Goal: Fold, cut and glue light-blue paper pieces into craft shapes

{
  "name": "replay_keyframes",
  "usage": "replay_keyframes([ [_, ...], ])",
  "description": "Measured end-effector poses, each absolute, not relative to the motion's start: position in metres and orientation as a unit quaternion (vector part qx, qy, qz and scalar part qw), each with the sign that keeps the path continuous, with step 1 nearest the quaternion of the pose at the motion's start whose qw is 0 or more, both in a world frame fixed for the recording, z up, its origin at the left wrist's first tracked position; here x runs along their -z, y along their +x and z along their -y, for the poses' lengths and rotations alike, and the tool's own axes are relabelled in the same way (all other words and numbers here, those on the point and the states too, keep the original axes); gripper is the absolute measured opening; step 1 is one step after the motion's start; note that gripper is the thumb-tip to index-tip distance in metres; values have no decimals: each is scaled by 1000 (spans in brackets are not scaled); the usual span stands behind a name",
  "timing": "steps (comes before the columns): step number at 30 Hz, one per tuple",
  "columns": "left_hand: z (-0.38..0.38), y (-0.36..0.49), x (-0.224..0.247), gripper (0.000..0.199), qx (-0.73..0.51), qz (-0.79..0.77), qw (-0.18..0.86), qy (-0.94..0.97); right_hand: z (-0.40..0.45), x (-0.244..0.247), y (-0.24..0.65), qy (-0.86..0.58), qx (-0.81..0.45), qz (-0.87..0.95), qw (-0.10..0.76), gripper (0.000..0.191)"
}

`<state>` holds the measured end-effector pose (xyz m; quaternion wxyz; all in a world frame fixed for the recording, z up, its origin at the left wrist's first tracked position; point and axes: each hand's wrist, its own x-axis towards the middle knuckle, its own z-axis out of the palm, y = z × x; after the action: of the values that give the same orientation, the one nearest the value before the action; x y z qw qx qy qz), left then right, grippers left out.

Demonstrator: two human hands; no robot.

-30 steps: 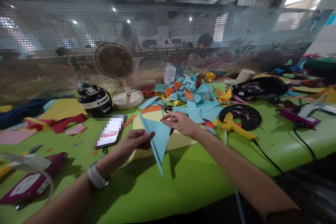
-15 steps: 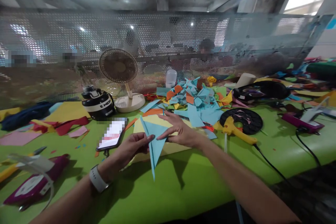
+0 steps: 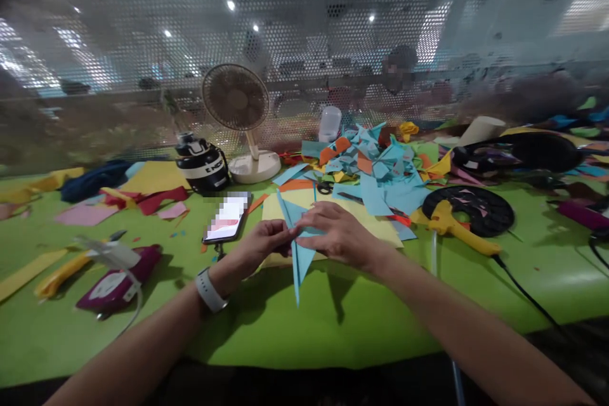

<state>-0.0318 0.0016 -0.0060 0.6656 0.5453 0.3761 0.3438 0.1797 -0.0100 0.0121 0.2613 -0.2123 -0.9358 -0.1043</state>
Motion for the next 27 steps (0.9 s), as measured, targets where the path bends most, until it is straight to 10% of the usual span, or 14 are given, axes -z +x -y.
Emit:
replay_keyframes([
  [20, 0, -26, 14, 34, -424, -321, 713, 457, 14, -9, 170, -194, 61, 926, 318, 23],
  [27, 7, -25, 15, 33, -435, -286, 714, 468, 15, -3, 160, -415, -8, 842, 345, 21],
])
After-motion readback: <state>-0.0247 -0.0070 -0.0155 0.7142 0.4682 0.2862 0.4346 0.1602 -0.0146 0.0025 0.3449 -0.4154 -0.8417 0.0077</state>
